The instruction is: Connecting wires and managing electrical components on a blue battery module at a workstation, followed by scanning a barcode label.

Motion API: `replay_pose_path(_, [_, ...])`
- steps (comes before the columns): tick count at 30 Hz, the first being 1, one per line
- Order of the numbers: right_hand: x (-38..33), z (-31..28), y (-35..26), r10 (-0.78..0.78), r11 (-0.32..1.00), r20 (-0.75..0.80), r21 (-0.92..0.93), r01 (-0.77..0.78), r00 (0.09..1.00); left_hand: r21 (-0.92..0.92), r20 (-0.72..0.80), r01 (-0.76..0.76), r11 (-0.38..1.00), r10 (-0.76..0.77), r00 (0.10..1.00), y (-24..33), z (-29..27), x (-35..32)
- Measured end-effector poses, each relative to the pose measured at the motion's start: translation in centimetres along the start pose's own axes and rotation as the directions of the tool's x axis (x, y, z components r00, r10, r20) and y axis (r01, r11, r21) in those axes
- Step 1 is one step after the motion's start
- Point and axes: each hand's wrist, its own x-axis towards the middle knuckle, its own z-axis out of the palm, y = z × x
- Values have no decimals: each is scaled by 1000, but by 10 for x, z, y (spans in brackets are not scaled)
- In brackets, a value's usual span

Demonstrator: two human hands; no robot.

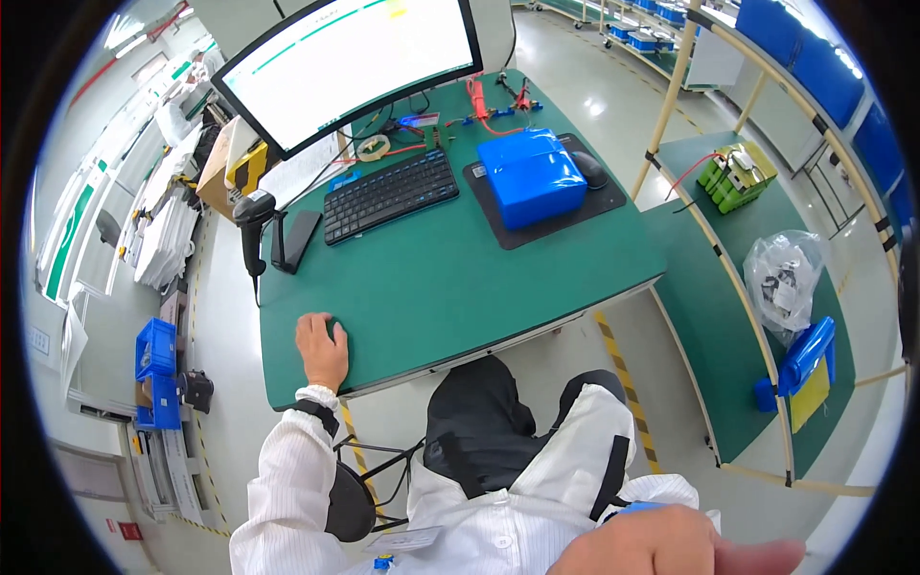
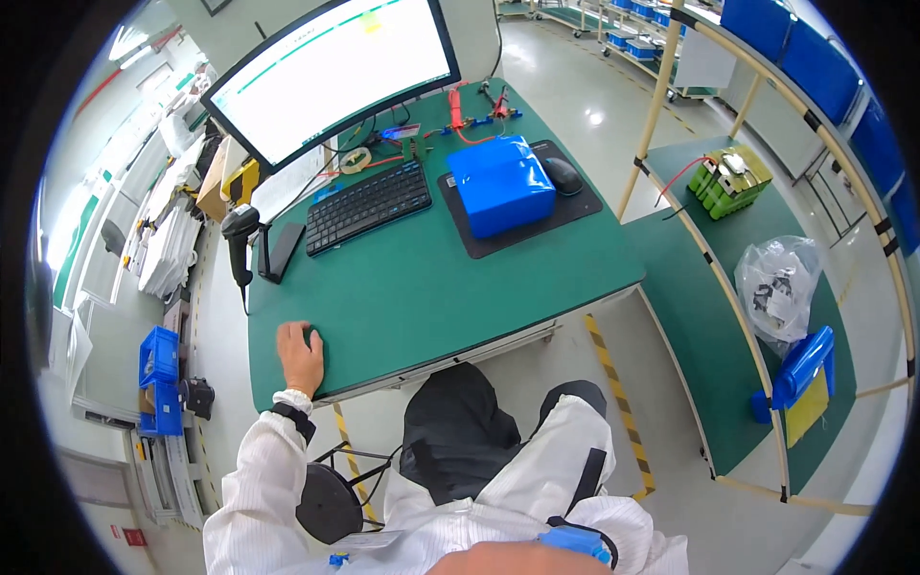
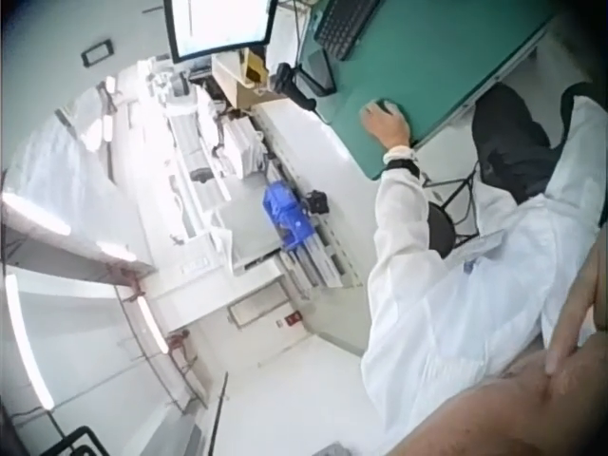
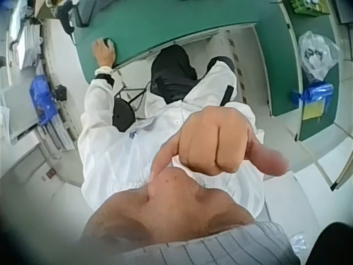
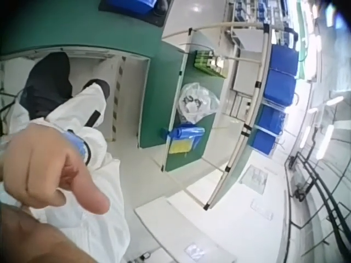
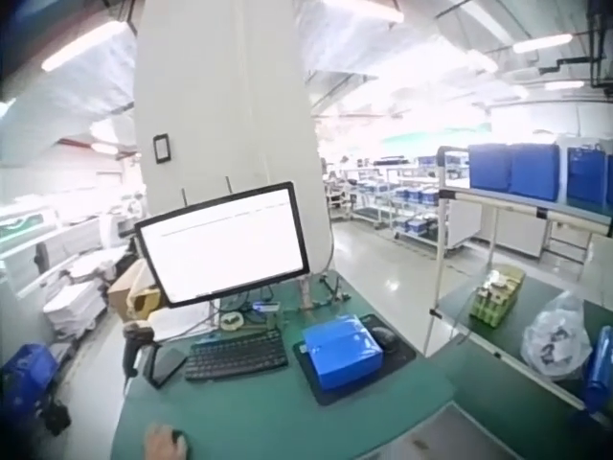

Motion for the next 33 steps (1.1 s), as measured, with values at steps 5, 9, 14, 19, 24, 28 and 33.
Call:
replay_pose_path(5, [-8, 6, -5, -55, 997, -43, -56, 53, 998, 1, -20, -26, 1000, 26, 999, 3, 1, 2])
replay_pose_path(9, [-8, 10, -3, -5, 997, 1, -76, 5, 1000, 37, -10, -15, 999, 16, 1000, -3, 1, -2])
replay_pose_path(14, [-17, 15, -14, 19, 994, -2, -111, -19, 1000, 34, -20, -25, 999, 26, 999, 3, 5, -2])
replay_pose_path(19, [-35, -21, -24, -76, 853, -26, -520, 51, 997, 6, -36, -17, 1000, 17, 999, 8, 3, 2])
replay_pose_path(24, [-181, -117, -57, -345, -641, -600, -411, -649, 722, -45, 15, -125, 991, 126, 992, 0, -11, -4])
replay_pose_path(28, [-485, -99, -99, -568, -425, -786, 532, -732, -242, -299, 75, -458, 837, 499, 864, 33, -13, 6])
replay_pose_path(33, [-492, -109, -105, -189, -534, -858, 499, -683, -479, -344, 183, -466, 815, 545, 818, 22, -18, 8])
